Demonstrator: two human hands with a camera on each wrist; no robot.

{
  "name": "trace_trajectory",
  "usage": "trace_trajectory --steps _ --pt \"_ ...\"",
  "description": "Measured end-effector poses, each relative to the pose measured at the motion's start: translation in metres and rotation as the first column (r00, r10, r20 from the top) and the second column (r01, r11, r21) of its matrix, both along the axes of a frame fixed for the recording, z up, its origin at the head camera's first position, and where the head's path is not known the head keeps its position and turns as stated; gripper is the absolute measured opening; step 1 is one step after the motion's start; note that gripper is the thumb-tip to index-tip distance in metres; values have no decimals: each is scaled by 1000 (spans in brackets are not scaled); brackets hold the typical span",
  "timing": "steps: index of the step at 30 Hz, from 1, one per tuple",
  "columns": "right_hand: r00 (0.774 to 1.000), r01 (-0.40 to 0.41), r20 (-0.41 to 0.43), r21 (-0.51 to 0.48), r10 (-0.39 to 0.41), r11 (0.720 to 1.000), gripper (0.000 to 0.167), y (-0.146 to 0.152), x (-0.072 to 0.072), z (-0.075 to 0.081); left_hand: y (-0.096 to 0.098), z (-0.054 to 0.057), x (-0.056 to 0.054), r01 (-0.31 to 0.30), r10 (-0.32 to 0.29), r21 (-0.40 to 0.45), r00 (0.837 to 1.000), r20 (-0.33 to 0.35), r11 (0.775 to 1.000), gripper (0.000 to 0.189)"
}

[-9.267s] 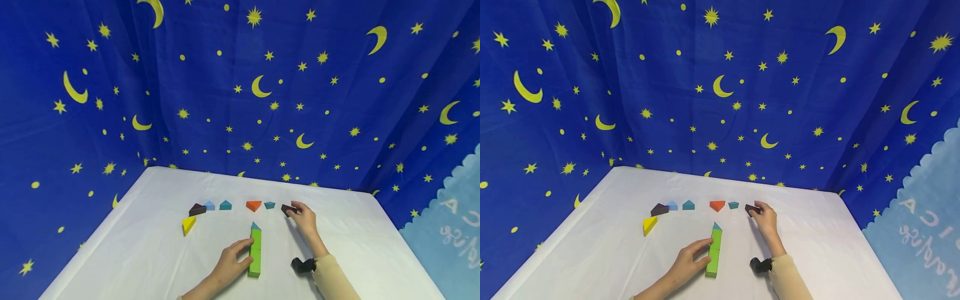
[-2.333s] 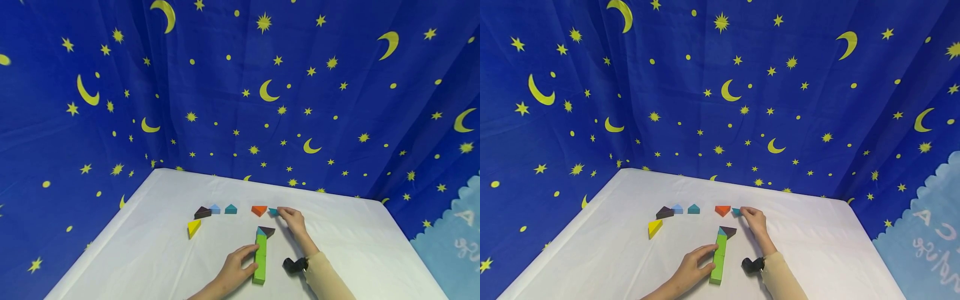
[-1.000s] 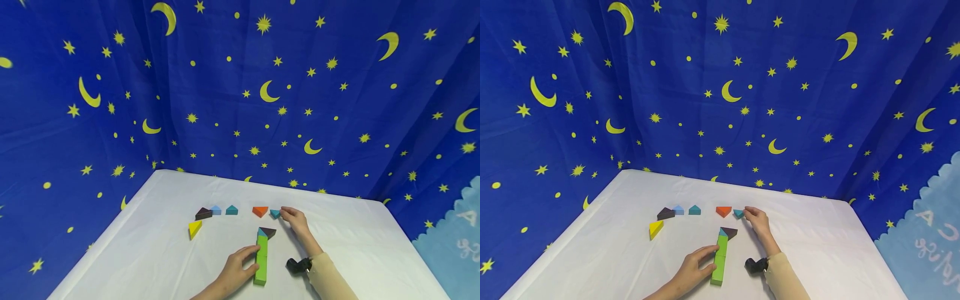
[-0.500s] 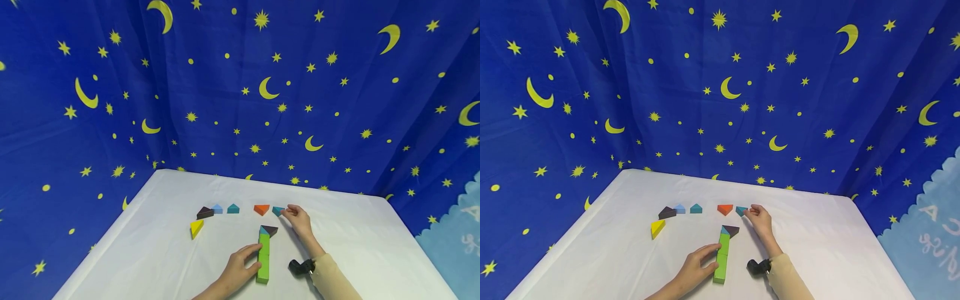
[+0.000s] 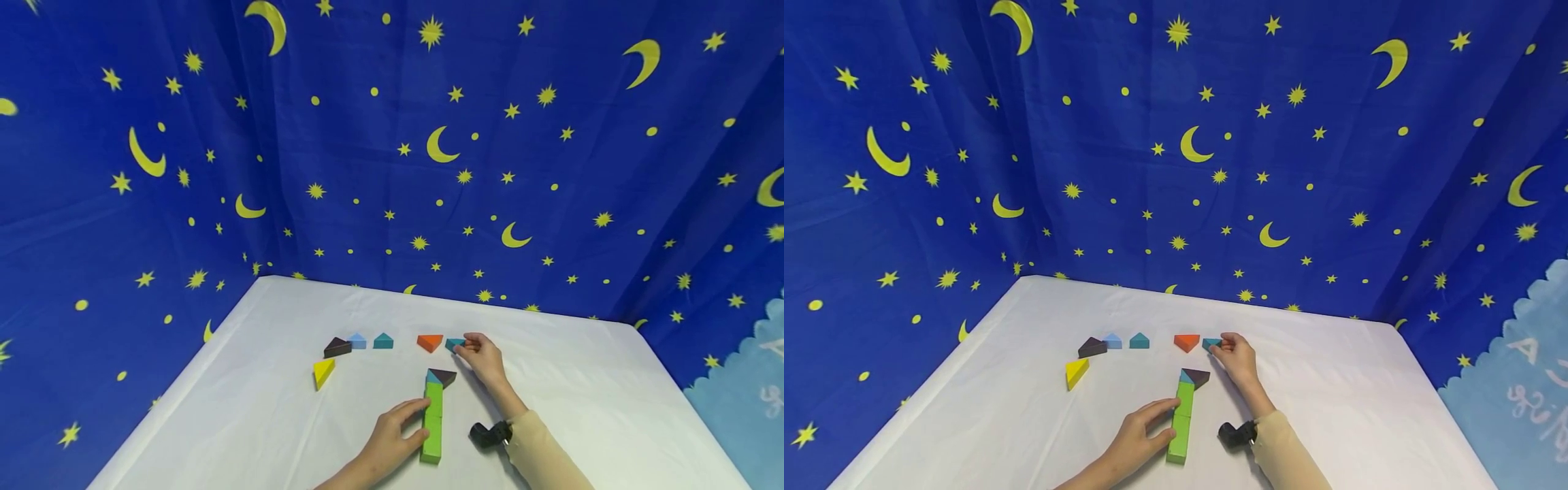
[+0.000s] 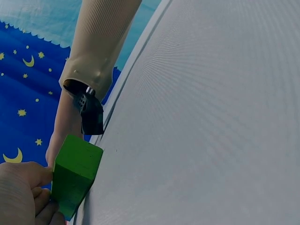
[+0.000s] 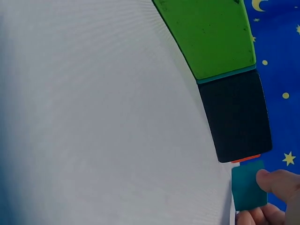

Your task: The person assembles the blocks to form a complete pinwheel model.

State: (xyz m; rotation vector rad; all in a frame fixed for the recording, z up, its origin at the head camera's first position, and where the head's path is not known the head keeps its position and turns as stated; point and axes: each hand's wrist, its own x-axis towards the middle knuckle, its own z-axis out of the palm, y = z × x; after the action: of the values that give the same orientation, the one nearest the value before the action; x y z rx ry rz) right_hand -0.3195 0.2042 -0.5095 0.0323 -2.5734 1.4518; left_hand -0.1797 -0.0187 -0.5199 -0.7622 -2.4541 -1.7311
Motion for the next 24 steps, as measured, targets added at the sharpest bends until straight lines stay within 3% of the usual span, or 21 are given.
trace_trajectory --steps 7,24 --pt "995 -94 -19 -52 93 994 42 -1 2 0 1 1 0 4 -5 7 999 33 1000 44" --pt "978 -208 -60 -126 202 970 37 -4 6 6 1 0 0 1 -1 11 1000 -18 1000 43"
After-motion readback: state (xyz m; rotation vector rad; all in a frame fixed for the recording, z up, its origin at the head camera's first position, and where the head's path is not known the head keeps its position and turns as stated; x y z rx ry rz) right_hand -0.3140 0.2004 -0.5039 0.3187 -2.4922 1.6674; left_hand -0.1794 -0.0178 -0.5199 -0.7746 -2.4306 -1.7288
